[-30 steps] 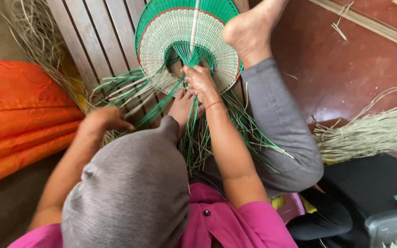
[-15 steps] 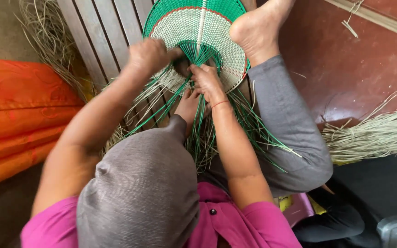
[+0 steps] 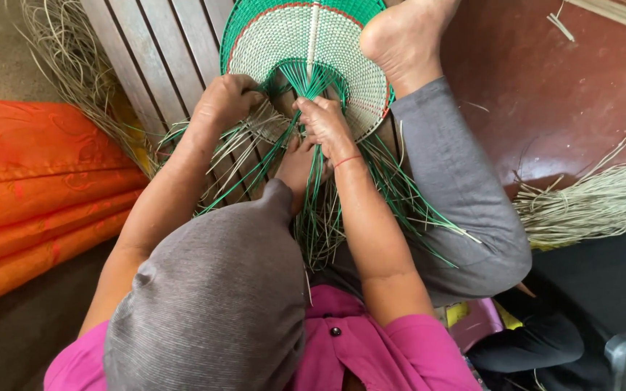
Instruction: Weaving the outer edge of a circular fan using green and natural-colored fibers
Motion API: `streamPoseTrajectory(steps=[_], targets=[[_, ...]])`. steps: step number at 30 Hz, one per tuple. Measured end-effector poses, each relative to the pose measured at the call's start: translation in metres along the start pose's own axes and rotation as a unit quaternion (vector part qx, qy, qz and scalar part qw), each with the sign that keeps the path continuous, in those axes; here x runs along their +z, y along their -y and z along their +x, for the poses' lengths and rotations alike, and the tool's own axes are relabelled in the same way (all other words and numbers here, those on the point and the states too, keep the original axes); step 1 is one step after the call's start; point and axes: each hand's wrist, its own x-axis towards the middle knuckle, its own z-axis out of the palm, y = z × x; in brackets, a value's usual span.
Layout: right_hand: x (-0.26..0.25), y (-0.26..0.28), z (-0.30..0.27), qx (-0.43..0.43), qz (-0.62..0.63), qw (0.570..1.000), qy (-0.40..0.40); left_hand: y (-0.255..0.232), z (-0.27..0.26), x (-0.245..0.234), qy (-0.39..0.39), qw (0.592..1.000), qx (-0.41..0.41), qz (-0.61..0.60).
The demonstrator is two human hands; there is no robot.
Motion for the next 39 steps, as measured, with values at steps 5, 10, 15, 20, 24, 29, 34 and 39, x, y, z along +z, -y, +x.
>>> streamPoseTrajectory(steps=[5, 10, 15, 20, 24, 29, 34, 39], targets=[[0.0, 0.0, 0.001, -0.001, -0.001, 1.0, 0.005, 0.004, 0.006, 0.005, 0.031, 0.999, -0.03, 0.022], [-0.001, -0.001, 0.003, -0.002, -0.001, 1.0, 0.005, -0.009, -0.004, 0.0, 0.036, 0.999, -0.034, -0.002], [0.0, -0.001, 0.001, 0.0, 0.002, 1.0, 0.005, 0.003, -0.002, 0.009, 0.027, 0.998, -0.028, -0.056], [-0.001, 0.0, 0.0, 0.001, 0.005, 1.0, 0.012, 0.004, -0.009, -0.001, 0.018, 0.997, -0.004, -0.078], [-0.012, -0.011, 0.011, -0.007, 0.019, 0.999, 0.048, -0.013, -0.018, -0.018, -0.012, 0.999, 0.033, -0.038], [-0.013, -0.01, 0.013, 0.004, 0.033, 0.998, 0.058, -0.032, -0.032, -0.018, -0.054, 0.969, 0.094, 0.22], [-0.007, -0.008, 0.011, 0.002, -0.01, 1.0, 0.007, -0.061, -0.044, 0.053, -0.113, 0.902, 0.19, 0.37], [-0.002, 0.002, 0.002, -0.001, -0.056, 0.997, 0.044, -0.095, -0.069, 0.082, -0.012, 0.917, 0.312, 0.249]])
